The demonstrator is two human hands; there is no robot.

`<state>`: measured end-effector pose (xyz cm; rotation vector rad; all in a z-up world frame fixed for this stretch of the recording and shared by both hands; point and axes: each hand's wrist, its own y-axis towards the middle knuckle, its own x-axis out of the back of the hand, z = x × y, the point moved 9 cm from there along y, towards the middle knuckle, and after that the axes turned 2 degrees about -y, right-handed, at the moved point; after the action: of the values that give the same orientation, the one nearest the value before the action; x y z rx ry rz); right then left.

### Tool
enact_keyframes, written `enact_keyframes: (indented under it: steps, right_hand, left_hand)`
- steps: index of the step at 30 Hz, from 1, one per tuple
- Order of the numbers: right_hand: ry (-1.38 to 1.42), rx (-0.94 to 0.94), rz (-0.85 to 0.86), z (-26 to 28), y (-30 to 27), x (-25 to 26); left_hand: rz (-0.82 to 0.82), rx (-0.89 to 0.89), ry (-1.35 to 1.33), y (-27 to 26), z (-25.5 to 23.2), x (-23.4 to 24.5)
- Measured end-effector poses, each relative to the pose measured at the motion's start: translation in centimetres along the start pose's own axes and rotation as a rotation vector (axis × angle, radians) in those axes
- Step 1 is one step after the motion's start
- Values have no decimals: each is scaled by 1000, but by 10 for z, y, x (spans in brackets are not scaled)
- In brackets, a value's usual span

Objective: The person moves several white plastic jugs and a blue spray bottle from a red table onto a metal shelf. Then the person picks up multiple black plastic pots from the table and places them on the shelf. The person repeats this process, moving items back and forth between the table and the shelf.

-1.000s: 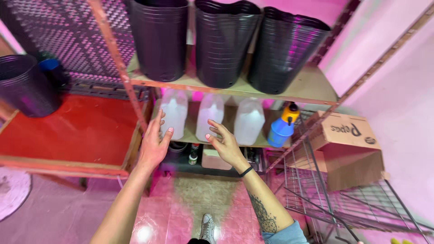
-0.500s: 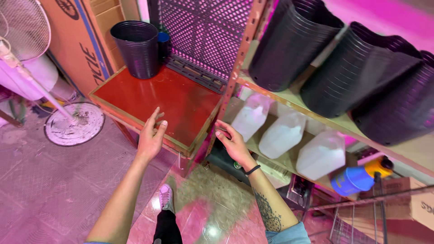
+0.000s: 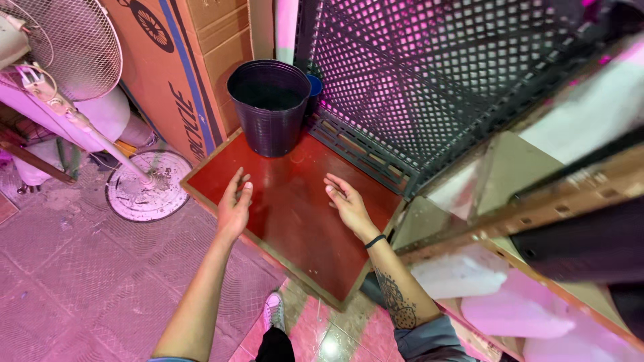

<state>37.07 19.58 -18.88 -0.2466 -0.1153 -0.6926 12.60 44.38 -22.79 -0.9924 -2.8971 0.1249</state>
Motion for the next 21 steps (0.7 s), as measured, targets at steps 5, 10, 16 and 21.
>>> enact_keyframes:
  steps: [5,10,16,21]
  right_hand:
    - [13,-93,6,-10,98,-26]
    - [98,-134,-30,-12,161,-46]
    - [253,-196,-142,-21,218,-60]
    - [354,-249,-189,-14,235,-76]
  left_hand:
    - [-14,101,9,90,13,7]
    - [-50,142,-97,160,39,7]
    - [-63,200,-127,195,22,-4]
    - [-98,251,-191,213,36,-14]
